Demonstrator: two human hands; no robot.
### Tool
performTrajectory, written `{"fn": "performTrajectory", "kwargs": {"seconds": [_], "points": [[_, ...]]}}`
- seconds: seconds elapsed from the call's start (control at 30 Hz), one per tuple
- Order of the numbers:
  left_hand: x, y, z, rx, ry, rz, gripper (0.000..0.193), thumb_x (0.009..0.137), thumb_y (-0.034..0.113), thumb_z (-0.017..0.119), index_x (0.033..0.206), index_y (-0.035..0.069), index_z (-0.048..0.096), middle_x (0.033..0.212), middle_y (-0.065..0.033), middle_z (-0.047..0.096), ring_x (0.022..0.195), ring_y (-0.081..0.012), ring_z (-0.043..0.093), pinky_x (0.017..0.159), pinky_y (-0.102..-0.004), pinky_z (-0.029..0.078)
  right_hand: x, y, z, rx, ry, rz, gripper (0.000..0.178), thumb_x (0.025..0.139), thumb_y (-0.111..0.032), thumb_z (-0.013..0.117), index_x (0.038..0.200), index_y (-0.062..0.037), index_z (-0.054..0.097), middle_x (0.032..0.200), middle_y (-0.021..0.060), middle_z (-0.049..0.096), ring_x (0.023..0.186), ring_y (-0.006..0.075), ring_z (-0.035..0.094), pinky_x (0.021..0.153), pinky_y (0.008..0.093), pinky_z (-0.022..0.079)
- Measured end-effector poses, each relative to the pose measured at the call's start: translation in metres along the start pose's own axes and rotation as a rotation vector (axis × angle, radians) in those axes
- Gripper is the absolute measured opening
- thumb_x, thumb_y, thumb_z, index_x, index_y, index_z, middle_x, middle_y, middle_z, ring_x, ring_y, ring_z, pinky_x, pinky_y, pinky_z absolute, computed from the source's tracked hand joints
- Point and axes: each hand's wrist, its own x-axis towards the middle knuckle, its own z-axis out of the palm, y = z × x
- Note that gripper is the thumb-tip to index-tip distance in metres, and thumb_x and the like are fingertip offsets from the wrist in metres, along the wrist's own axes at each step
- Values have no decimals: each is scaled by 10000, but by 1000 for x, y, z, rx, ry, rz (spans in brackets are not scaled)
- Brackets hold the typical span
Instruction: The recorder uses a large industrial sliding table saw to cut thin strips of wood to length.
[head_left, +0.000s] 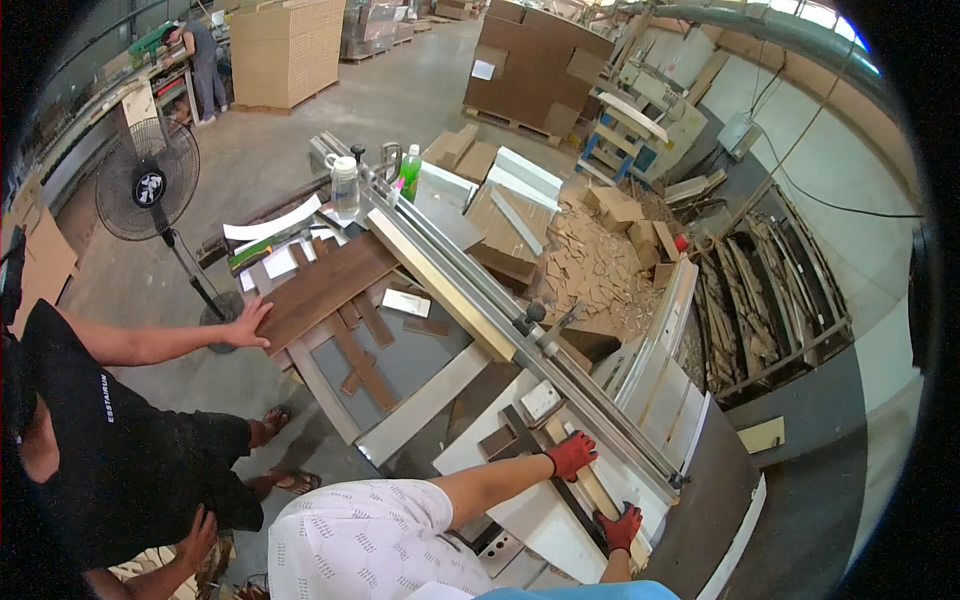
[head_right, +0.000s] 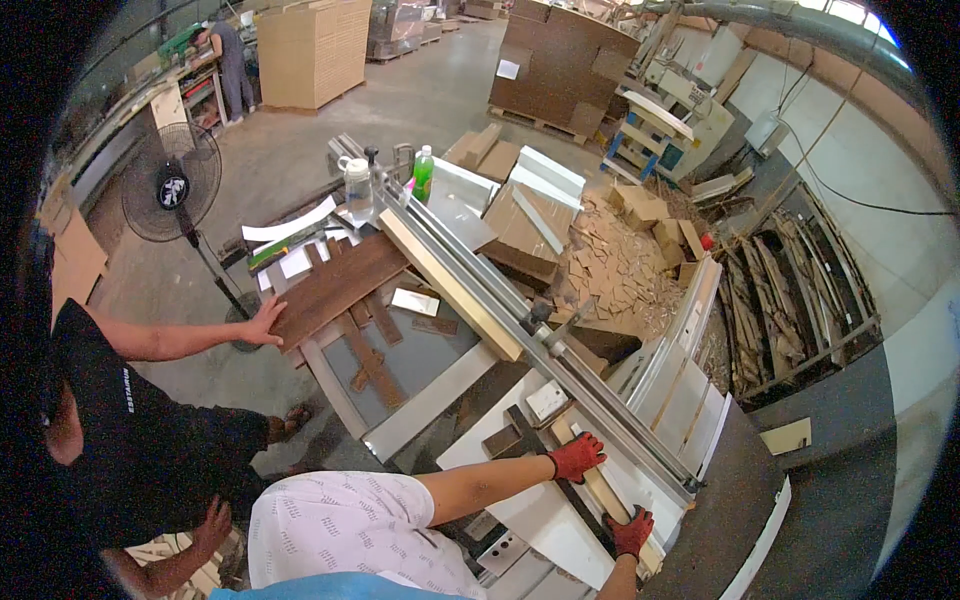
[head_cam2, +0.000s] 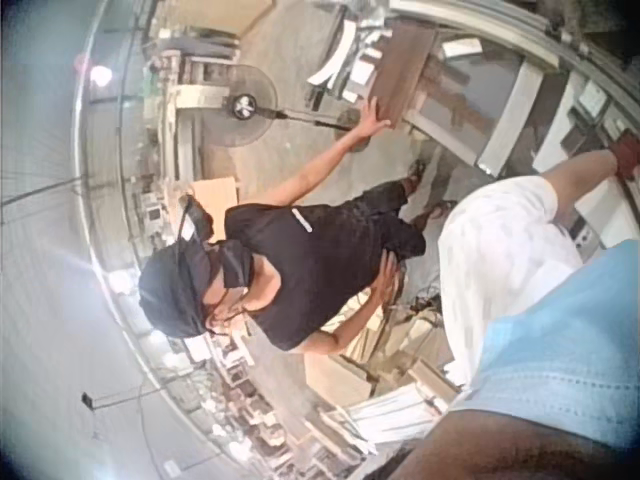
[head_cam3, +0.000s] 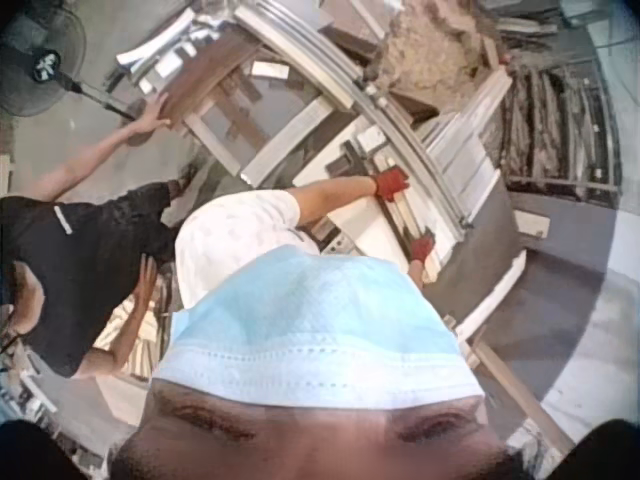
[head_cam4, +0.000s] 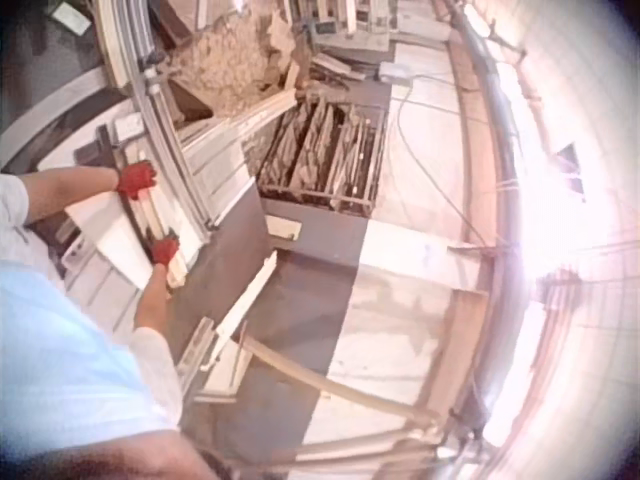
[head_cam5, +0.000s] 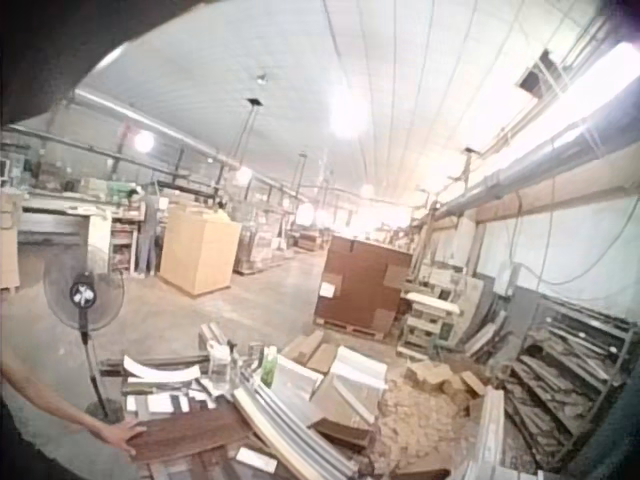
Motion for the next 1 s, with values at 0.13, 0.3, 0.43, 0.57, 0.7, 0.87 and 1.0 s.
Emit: {"fn": "performTrajectory", "kwargs": {"seconds": [0.13,0.3,0.43,0.57,0.7,0.87,1.0], "points": [[5,6,1,-14,-110,5,821,589,490,764,1260,58,569,1105,-158,551,1099,-313,510,951,-436,367,-1,9,9,-23,100,-37,915,565,-435,875,1275,-2,494,1319,245,460,1249,420,404,1086,484,319],[8,-6,-20,13,-103,-8,801,614,498,757,1249,50,566,1104,-151,544,1102,-305,501,962,-444,357,13,-7,-4,20,47,-58,941,583,-531,852,1275,-6,491,1302,241,475,1253,431,401,1084,504,321],[5,-5,-25,-29,-111,4,746,634,478,775,1207,47,569,1100,-152,543,1096,-305,506,967,-446,364,21,-5,0,-43,66,-54,921,566,-500,869,1257,-14,501,1284,214,482,1210,408,432,1042,495,361],[-7,-1,-35,-105,-103,27,802,635,450,802,1274,46,534,1090,-169,558,1093,-317,516,1014,-467,353,11,10,9,-65,83,-64,940,541,-499,879,1254,-18,500,1268,206,488,1193,399,444,1024,494,375],[-12,-14,-56,-309,-141,83,942,724,471,763,1452,45,344,1281,-205,536,1233,-371,476,1108,-497,296,7,15,15,-47,152,-91,881,554,-451,876,1240,-34,514,1255,195,494,1174,399,447,1015,491,374],[9,-114,-94,-609,724,-391,1038,800,497,706,1528,34,130,1509,-256,317,1363,-371,381,1096,-440,331,2,-7,2,74,190,-232,974,609,-497,842,1370,-45,439,1372,243,459,1243,434,423,1064,503,331],[1,-144,-195,-411,769,-402,814,829,392,736,1408,-24,343,1332,-244,517,1222,-353,517,1014,-431,405,11,0,12,19,205,-215,836,634,-516,796,1255,-23,529,1239,234,531,1157,410,462,995,481,377]]}}
